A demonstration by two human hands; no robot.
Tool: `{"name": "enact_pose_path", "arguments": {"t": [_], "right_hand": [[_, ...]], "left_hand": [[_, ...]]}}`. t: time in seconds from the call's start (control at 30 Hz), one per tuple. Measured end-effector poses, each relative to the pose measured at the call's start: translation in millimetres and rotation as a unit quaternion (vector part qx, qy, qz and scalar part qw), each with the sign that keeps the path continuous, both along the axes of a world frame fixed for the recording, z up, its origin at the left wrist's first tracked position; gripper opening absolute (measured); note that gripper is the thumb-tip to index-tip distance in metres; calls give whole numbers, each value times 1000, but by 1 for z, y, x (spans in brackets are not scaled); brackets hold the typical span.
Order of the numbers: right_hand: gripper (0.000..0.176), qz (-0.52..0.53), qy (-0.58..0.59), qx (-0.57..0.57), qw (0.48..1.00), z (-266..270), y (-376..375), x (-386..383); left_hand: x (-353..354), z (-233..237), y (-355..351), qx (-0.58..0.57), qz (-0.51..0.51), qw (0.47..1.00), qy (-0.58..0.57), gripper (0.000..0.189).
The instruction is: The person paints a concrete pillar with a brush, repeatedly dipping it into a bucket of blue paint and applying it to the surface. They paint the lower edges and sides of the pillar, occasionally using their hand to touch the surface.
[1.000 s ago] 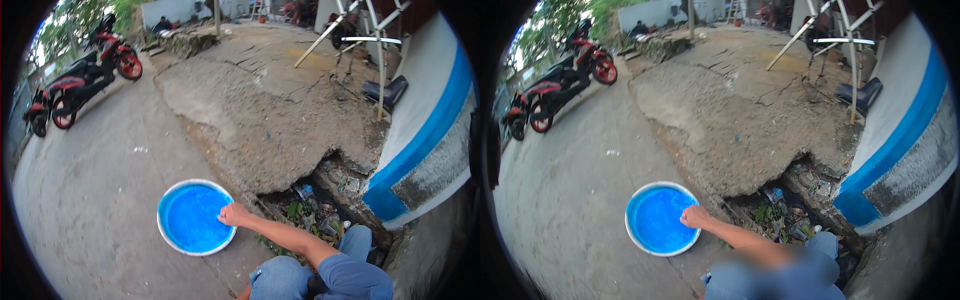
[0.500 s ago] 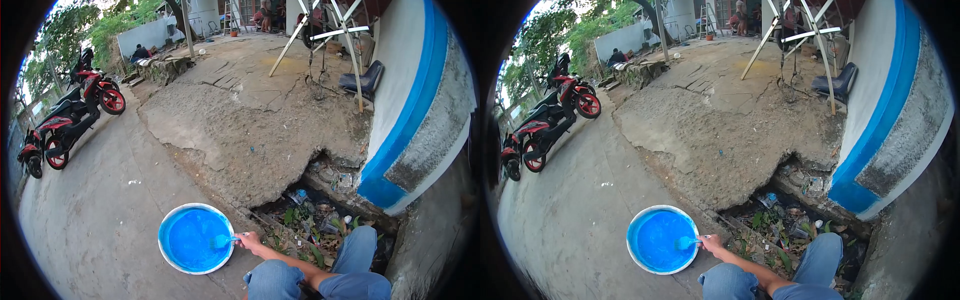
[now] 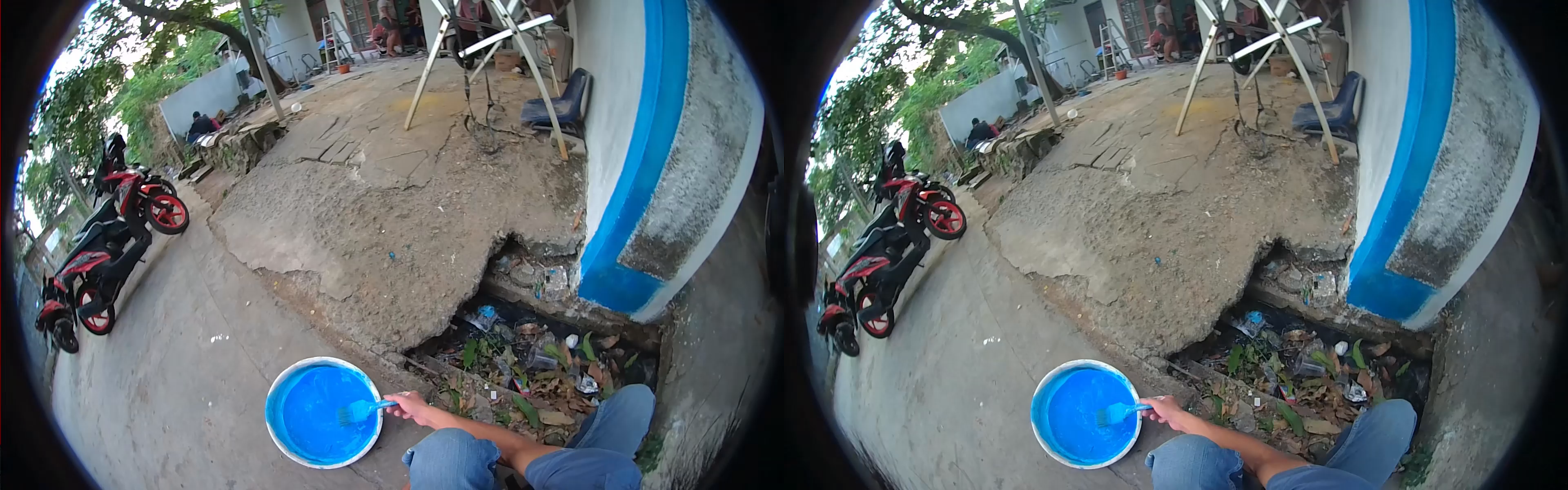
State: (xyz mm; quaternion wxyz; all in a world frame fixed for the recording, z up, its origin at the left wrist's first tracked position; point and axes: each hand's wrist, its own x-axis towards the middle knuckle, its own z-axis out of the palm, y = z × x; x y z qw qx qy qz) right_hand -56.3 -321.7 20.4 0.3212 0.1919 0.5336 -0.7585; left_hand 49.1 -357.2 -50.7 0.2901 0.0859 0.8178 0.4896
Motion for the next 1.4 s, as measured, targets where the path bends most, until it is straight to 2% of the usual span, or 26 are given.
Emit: {"name": "enact_pose_path", "arguments": {"t": [0.13, 0.23, 0.37, 0.57, 0.7, 0.83, 0.9, 1.0, 1.07, 1.1, 1.17, 1.2, 1.3, 1.4], "right_hand": [[21, -54, -17, -92, 994, -4, 9, 0], [23, -48, 9, -156, 987, 17, 23, -4], [24, -74, -16, -228, 971, 63, 65, -14], [23, -128, 102, -207, 964, 136, 183, -30], [32, -178, 155, -130, 963, 183, 267, -19], [45, -218, 166, -73, 959, 205, 351, 25], [48, -306, 151, -91, 935, 200, 390, 65], [39, -399, 197, -122, 887, 166, 444, 150], [30, -452, 236, -179, 841, 134, 470, 206], [30, -490, 237, -154, 825, 115, 479, 234], [29, -542, 190, -160, 803, 74, 494, 288], [29, -556, 168, -158, 799, 49, 500, 311], [30, -565, 130, -165, 798, -11, 511, 357], [32, -567, 80, -175, 801, -50, 511, 377]], "left_hand": [[7, -1, -2, -4, -17, 1000, 0, 31], [14, -2, -5, -2, -33, 999, 4, 31], [27, 0, -14, -3, -51, 999, 5, 31], [46, -2, -9, 1, -53, 998, -25, 31], [56, -6, 5, 10, -52, 997, -50, 31], [52, -10, 33, 32, -61, 994, -90, 31], [49, -14, 51, 43, -76, 989, -121, 31], [49, -21, 78, 48, -97, 981, -164, 31], [50, -25, 97, 42, -107, 976, -184, 31], [49, -26, 106, 35, -115, 974, -192, 31], [46, -28, 107, -4, -145, 968, -206, 35], [42, -28, 104, -33, -164, 963, -214, 40], [39, -31, 97, -68, -141, 958, -242, 37], [39, -17, 93, -91, -119, 958, -245, 35]]}}
